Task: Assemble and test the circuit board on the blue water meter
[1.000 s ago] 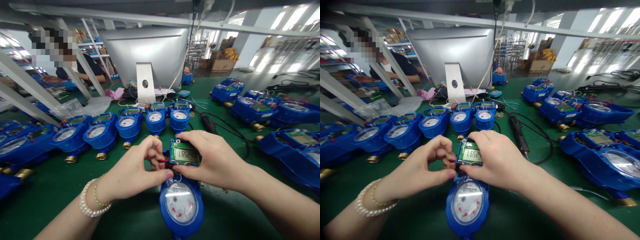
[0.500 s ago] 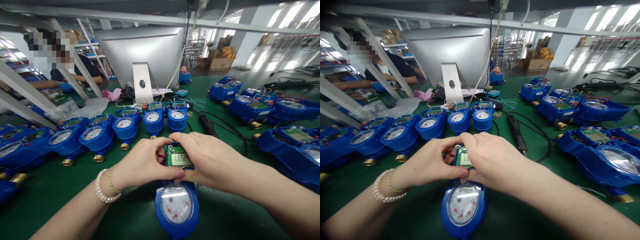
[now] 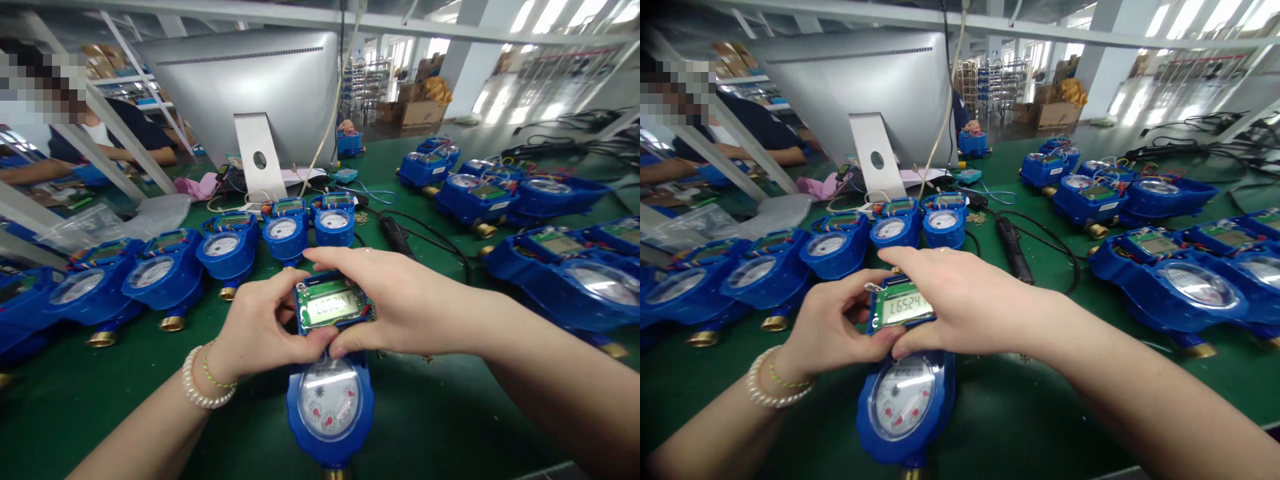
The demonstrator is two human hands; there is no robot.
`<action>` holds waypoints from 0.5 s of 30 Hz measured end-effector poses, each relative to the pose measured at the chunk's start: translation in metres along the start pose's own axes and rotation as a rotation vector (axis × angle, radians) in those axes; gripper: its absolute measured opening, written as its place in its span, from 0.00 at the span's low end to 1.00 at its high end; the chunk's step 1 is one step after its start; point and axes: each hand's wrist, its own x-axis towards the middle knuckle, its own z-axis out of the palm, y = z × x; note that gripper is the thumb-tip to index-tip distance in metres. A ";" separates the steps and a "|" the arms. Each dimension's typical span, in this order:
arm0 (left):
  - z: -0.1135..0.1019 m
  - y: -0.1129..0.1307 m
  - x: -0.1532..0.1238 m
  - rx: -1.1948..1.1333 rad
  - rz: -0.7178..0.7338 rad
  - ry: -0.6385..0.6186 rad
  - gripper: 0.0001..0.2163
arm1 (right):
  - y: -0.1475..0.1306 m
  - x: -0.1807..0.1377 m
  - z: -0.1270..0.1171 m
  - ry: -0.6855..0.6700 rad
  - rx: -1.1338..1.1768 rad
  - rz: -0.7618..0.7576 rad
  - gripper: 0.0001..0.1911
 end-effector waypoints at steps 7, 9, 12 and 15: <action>0.008 -0.008 -0.009 -0.180 -0.170 0.059 0.21 | -0.011 -0.041 0.006 0.386 -0.008 -0.037 0.03; 0.008 -0.007 -0.009 -0.204 -0.197 0.059 0.21 | -0.017 -0.049 0.020 0.259 -0.132 -0.159 0.05; 0.007 -0.007 -0.008 -0.204 -0.234 0.055 0.20 | -0.022 -0.052 0.039 0.103 -0.258 -0.242 0.14; 0.008 -0.007 -0.010 -0.194 -0.255 0.062 0.22 | -0.024 -0.044 0.046 -0.002 -0.313 -0.209 0.19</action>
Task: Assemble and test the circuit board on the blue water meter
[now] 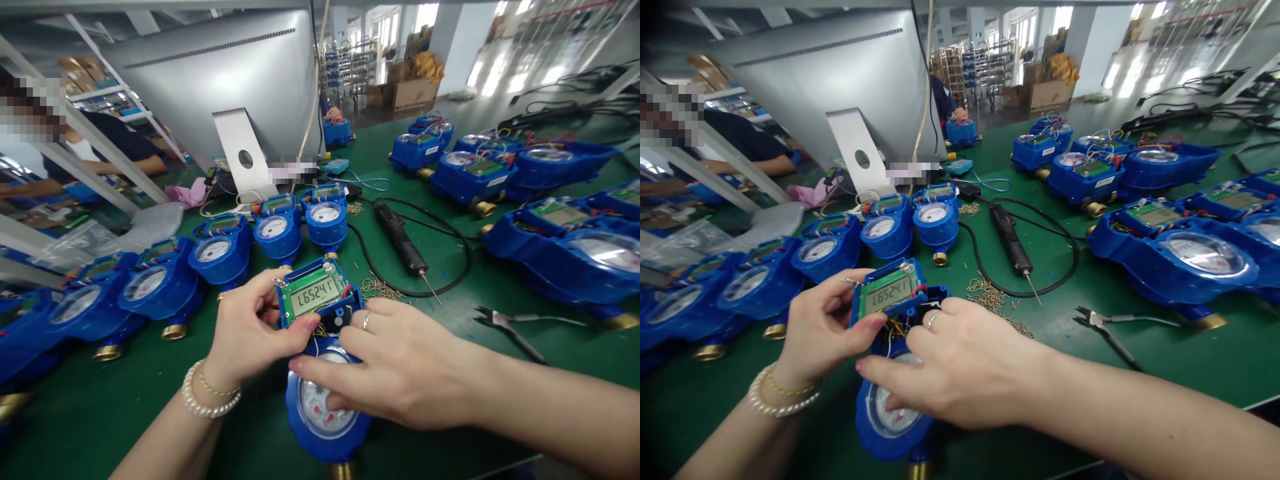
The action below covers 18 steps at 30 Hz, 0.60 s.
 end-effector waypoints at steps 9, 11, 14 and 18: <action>0.003 -0.011 -0.005 -0.075 0.082 0.075 0.21 | 0.006 0.007 -0.007 -0.169 -0.092 0.155 0.14; 0.005 -0.011 -0.005 -0.115 0.101 0.076 0.20 | 0.007 0.004 -0.006 -0.149 -0.103 0.153 0.13; 0.007 -0.011 -0.005 -0.163 0.118 0.084 0.19 | 0.009 0.001 -0.003 -0.083 -0.103 0.135 0.12; 0.008 -0.012 -0.005 -0.207 0.152 0.091 0.17 | 0.011 -0.001 0.004 0.050 -0.027 0.195 0.12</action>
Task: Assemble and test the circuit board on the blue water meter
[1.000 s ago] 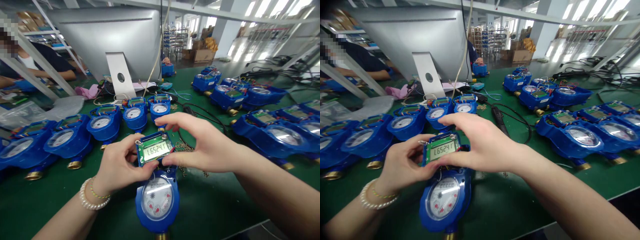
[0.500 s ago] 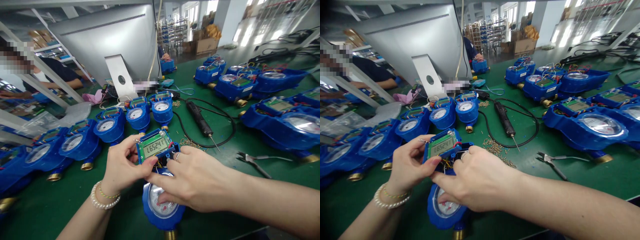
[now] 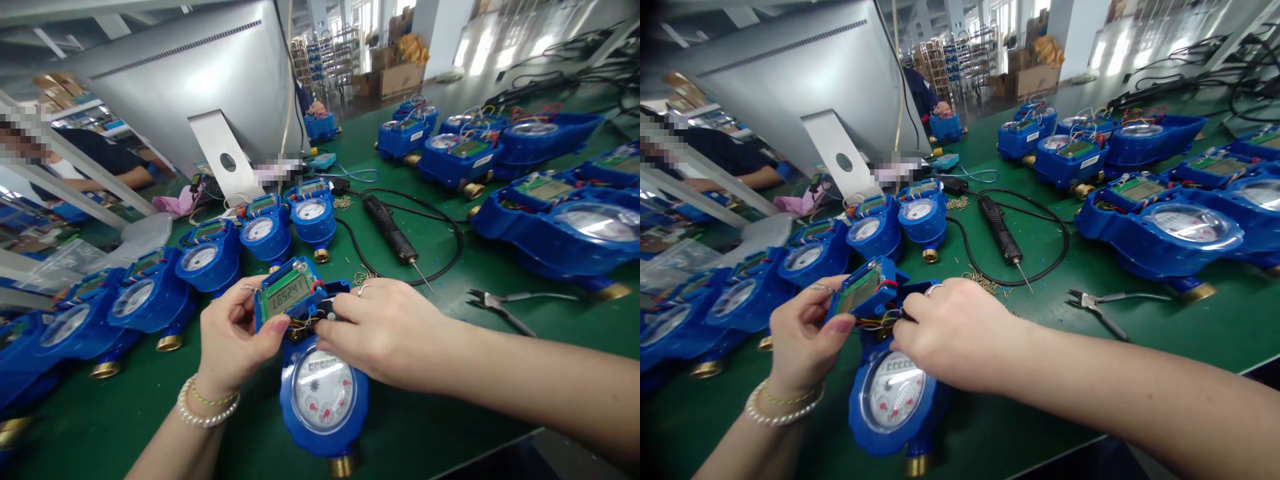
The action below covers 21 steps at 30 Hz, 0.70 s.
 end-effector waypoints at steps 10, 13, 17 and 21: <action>0.000 0.000 -0.002 -0.003 -0.041 -0.007 0.16 | -0.026 0.010 0.016 0.197 0.121 0.414 0.26; 0.001 0.002 -0.001 -0.015 -0.040 -0.005 0.15 | -0.030 0.016 0.019 0.203 0.048 0.463 0.25; 0.003 0.004 -0.001 -0.012 -0.021 0.013 0.16 | -0.028 0.017 0.020 0.173 0.096 0.560 0.19; 0.005 0.001 -0.005 0.000 0.045 0.039 0.17 | -0.027 0.015 0.024 0.231 0.182 0.695 0.19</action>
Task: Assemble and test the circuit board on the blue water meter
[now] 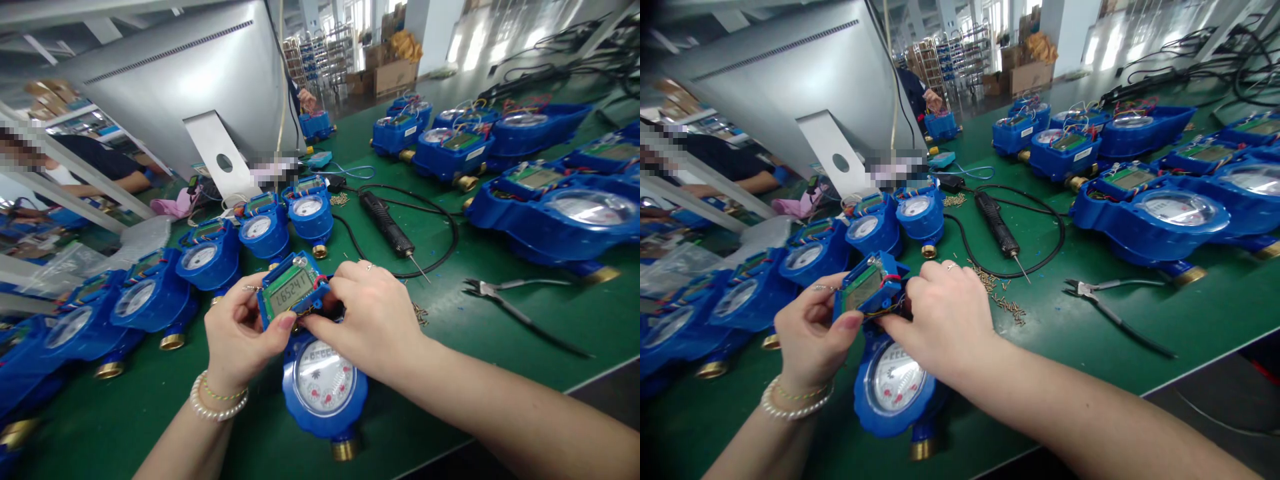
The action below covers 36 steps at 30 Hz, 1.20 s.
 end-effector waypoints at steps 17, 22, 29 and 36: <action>-0.013 -0.001 0.009 0.460 0.361 -0.216 0.27 | 0.018 0.015 -0.005 -0.288 0.313 0.118 0.23; -0.011 0.002 0.019 0.491 0.366 -0.295 0.26 | 0.025 0.025 -0.008 -0.354 0.281 0.064 0.16; -0.012 0.004 0.024 0.496 0.323 -0.368 0.26 | 0.030 0.036 -0.015 -0.451 0.286 0.004 0.14; -0.011 0.005 0.024 0.572 0.320 -0.441 0.27 | 0.035 0.043 -0.016 -0.517 0.418 0.033 0.16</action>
